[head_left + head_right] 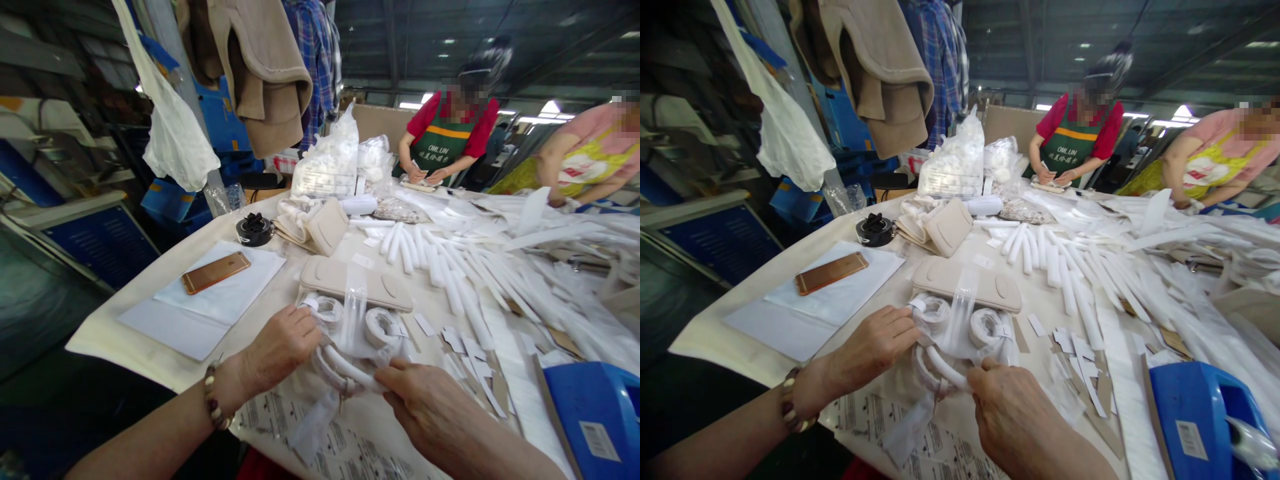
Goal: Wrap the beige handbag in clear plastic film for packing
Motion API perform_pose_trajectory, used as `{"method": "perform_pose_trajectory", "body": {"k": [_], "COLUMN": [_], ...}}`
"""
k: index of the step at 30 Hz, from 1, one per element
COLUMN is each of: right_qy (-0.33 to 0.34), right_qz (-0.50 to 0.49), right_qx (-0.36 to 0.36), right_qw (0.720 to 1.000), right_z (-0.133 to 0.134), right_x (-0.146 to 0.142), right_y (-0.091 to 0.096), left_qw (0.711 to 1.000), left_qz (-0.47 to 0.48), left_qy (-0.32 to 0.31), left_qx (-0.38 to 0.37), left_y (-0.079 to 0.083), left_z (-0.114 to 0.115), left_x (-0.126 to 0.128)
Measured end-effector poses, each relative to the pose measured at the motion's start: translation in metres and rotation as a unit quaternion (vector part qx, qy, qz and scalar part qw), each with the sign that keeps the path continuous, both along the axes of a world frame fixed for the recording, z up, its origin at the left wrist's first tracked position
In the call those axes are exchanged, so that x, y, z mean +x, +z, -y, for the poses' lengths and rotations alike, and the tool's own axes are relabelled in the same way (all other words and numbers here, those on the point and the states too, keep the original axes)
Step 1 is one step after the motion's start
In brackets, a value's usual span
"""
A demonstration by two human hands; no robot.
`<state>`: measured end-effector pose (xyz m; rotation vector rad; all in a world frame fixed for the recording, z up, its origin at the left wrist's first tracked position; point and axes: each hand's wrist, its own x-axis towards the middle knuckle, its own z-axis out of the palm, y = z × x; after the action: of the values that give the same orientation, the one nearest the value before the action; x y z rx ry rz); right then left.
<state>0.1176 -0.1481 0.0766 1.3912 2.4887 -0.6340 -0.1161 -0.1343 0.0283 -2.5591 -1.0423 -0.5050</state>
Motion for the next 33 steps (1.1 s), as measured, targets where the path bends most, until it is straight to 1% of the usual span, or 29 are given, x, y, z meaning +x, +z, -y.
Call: {"method": "perform_pose_trajectory", "body": {"k": [3, 7, 13, 18, 22, 24, 27, 29, 31, 33], "right_qy": [0.008, 0.024, -0.022, -0.02, 0.01, 0.033, 0.054, 0.065, 0.074, 0.083], "right_qz": [-0.037, -0.055, -0.087, -0.079, -0.08, -0.074, -0.037, -0.023, -0.026, -0.038], "right_qx": [0.007, 0.027, 0.001, 0.02, 0.044, 0.066, 0.096, 0.105, 0.108, 0.111], "right_qw": [0.999, 0.998, 0.996, 0.996, 0.996, 0.995, 0.993, 0.992, 0.991, 0.99], "right_z": [-0.004, -0.006, -0.001, 0.0, -0.002, -0.005, -0.01, -0.012, -0.013, -0.012], "right_x": [-0.002, -0.003, -0.001, -0.006, -0.014, -0.018, -0.021, -0.022, -0.021, -0.019], "right_y": [-0.002, -0.004, -0.003, -0.011, -0.021, -0.025, -0.026, -0.026, -0.027, -0.03], "left_qw": [1.0, 0.998, 0.997, 0.996, 0.996, 0.996, 0.996, 0.997, 0.999, 1.0], "left_qz": [-0.012, -0.051, -0.06, -0.066, -0.063, -0.059, -0.053, -0.053, -0.039, 0.0], "left_qy": [-0.015, -0.011, -0.004, -0.006, 0.001, 0.004, 0.003, 0.011, 0.01, -0.022], "left_qx": [-0.016, -0.034, -0.054, -0.066, -0.067, -0.065, -0.065, -0.059, -0.036, -0.022], "left_y": [0.005, 0.013, 0.024, 0.024, 0.02, 0.017, 0.011, 0.009, 0.007, 0.003], "left_z": [-0.007, -0.014, -0.023, -0.027, -0.027, -0.025, -0.016, -0.004, 0.011, 0.027], "left_x": [0.002, 0.007, 0.013, 0.018, 0.019, 0.017, 0.014, 0.013, 0.016, 0.023]}}
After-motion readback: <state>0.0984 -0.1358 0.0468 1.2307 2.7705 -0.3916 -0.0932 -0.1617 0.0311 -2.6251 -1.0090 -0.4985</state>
